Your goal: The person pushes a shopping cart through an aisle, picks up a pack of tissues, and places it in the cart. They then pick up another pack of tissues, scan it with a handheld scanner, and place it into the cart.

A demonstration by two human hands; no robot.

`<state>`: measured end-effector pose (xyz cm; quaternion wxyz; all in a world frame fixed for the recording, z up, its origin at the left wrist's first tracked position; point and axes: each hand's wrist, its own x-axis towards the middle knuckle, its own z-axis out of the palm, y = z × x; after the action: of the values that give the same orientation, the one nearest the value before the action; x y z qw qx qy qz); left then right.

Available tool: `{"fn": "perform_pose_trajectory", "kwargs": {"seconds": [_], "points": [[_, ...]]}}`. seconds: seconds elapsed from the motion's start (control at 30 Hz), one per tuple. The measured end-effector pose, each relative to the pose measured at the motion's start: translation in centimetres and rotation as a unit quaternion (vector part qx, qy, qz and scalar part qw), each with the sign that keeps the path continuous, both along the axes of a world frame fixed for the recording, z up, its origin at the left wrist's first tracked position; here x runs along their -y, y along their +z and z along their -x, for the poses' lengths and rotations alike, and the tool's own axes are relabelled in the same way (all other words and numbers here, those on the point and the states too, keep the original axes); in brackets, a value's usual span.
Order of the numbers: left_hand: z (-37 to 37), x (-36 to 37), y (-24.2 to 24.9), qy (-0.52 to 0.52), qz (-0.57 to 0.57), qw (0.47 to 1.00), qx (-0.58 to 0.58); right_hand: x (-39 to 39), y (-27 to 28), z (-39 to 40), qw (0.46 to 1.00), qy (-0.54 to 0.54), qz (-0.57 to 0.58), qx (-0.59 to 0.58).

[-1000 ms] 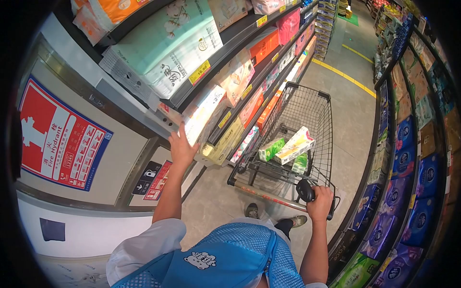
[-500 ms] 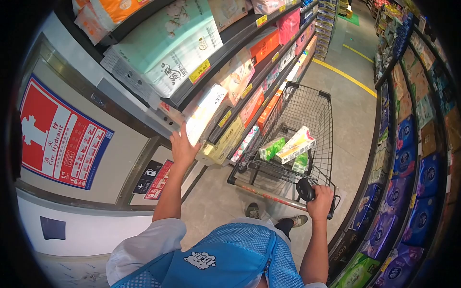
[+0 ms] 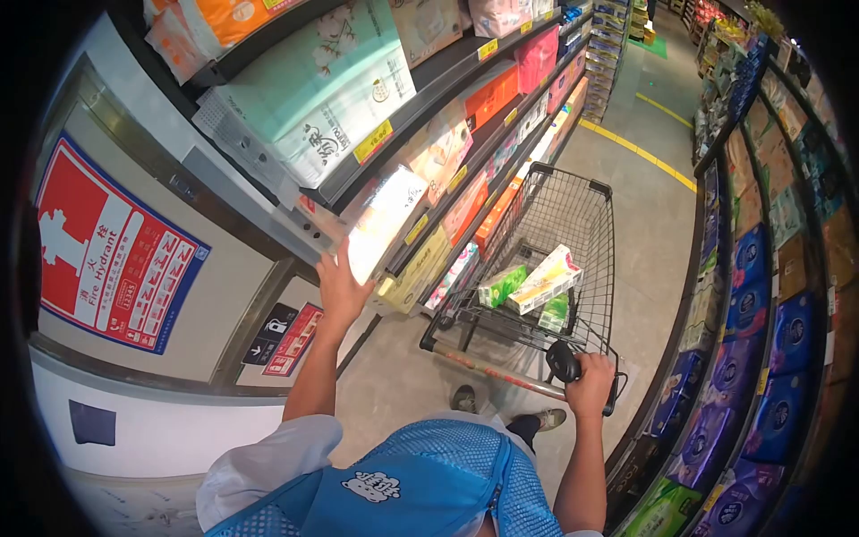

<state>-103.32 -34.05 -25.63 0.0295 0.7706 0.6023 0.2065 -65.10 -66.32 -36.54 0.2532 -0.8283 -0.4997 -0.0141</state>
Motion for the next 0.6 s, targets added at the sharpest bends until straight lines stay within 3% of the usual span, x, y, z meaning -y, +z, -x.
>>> {"fn": "perform_pose_trajectory", "kwargs": {"seconds": [0.3, 0.6], "points": [[2.7, 1.1, -1.8, 0.053, -0.015, 0.991, 0.119, -0.1, 0.5, 0.1, 1.000, -0.001, 0.022, -0.004], [4.1, -0.5, -3.3, 0.083, -0.012, 0.983, 0.163, -0.1, 0.0, -0.1, 1.000, 0.004, 0.019, 0.001]]}}
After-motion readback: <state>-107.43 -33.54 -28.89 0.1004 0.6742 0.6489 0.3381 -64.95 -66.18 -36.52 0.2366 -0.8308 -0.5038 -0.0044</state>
